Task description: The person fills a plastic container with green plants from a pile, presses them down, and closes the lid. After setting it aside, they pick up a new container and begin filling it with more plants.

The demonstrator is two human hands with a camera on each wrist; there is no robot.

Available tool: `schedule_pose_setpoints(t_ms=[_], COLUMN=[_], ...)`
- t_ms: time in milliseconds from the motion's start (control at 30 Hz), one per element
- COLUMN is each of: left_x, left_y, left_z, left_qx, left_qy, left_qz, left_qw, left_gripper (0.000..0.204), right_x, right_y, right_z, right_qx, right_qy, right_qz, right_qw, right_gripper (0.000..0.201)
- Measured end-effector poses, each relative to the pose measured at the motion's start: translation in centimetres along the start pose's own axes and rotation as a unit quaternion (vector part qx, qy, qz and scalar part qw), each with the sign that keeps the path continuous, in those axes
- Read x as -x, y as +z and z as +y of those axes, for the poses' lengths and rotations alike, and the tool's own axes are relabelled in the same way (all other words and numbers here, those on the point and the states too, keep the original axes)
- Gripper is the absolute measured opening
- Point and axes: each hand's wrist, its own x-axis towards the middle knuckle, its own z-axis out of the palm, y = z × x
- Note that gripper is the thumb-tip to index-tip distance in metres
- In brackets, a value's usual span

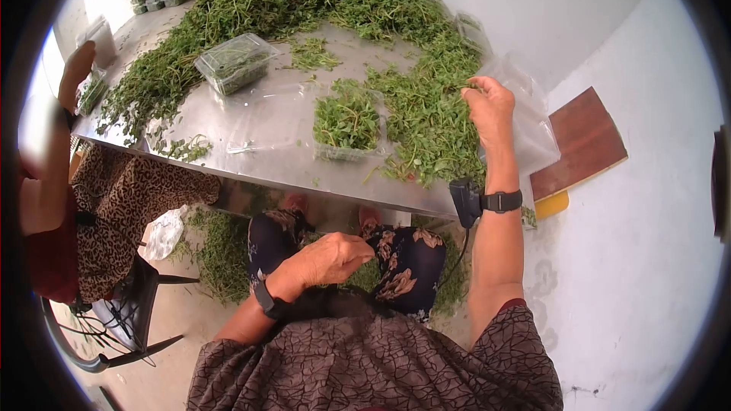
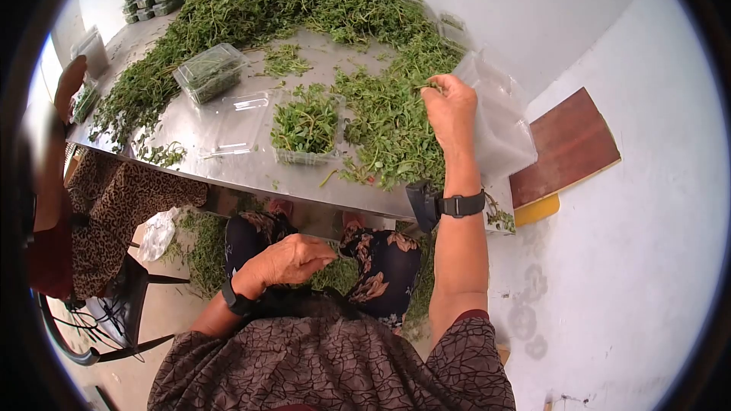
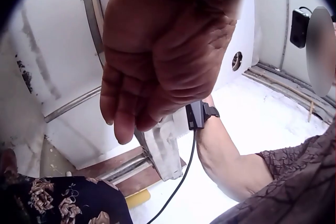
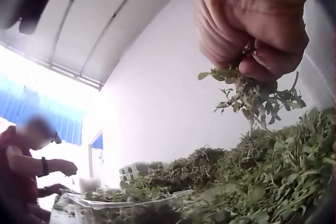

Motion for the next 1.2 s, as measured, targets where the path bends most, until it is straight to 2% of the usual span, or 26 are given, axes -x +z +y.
schedule_pose_setpoints(t_ms=[67,100,167,200,267,400,600,733,800,833,933,1133,1200], left_x=[-0.1,-0.3,-0.5,-0.5,-0.9,-1.3,-0.8,-0.5,-0.4,-0.3,0.0,1.0,0.7], left_y=[-0.1,-0.4,-1.2,-1.3,-1.7,-2.8,-2.1,-1.6,-1.4,-1.5,-1.9,-3.7,-5.1], left_z=[0.7,1.1,1.9,2.2,2.5,3.5,3.2,2.5,2.2,2.2,2.4,2.9,2.9], left_qx=[-0.002,-0.005,0.018,0.044,0.05,0.06,0.093,0.096,0.088,0.089,0.078,0.052,-0.013], left_qy=[0.008,0.018,0.019,0.018,0.032,0.061,0.019,0.026,0.011,0.009,0.001,0.005,0.077], left_qz=[-0.004,-0.006,0.003,0.009,0.028,0.066,0.067,0.065,0.046,0.047,0.051,0.13,0.242], left_qw=[1.0,1.0,1.0,0.999,0.998,0.994,0.993,0.993,0.995,0.995,0.996,0.99,0.967], left_gripper=[0.02,0.021,0.022,0.024,0.025,0.027,0.022,0.021,0.022,0.022,0.022,0.022,0.021], right_x=[1.3,1.7,2.5,2.9,3.6,5.1,5.8,5.6,5.6,5.7,6.2,7.0,7.5], right_y=[0.0,-0.4,-1.0,-1.1,-1.4,-0.8,1.3,3.7,5.1,5.6,5.6,4.3,4.1], right_z=[-0.8,-1.3,-1.9,-1.9,-1.8,-3.3,-5.7,-7.0,-7.6,-7.4,-7.3,-4.2,-3.0], right_qx=[-0.039,-0.041,-0.155,-0.156,-0.288,-0.319,-0.346,-0.279,-0.194,-0.188,-0.146,-0.077,0.006], right_qy=[0.064,0.06,0.145,0.147,0.181,0.185,0.163,0.146,0.096,0.092,0.068,0.05,-0.04], right_qz=[-0.047,-0.045,-0.04,-0.041,-0.084,-0.081,-0.12,-0.135,-0.18,-0.222,-0.225,-0.192,-0.185], right_qw=[0.996,0.996,0.976,0.976,0.937,0.926,0.916,0.94,0.96,0.952,0.961,0.977,0.982], right_gripper=[0.015,0.015,0.014,0.014,0.012,0.011,0.013,0.017,0.028,0.041,0.05,0.038,0.035])
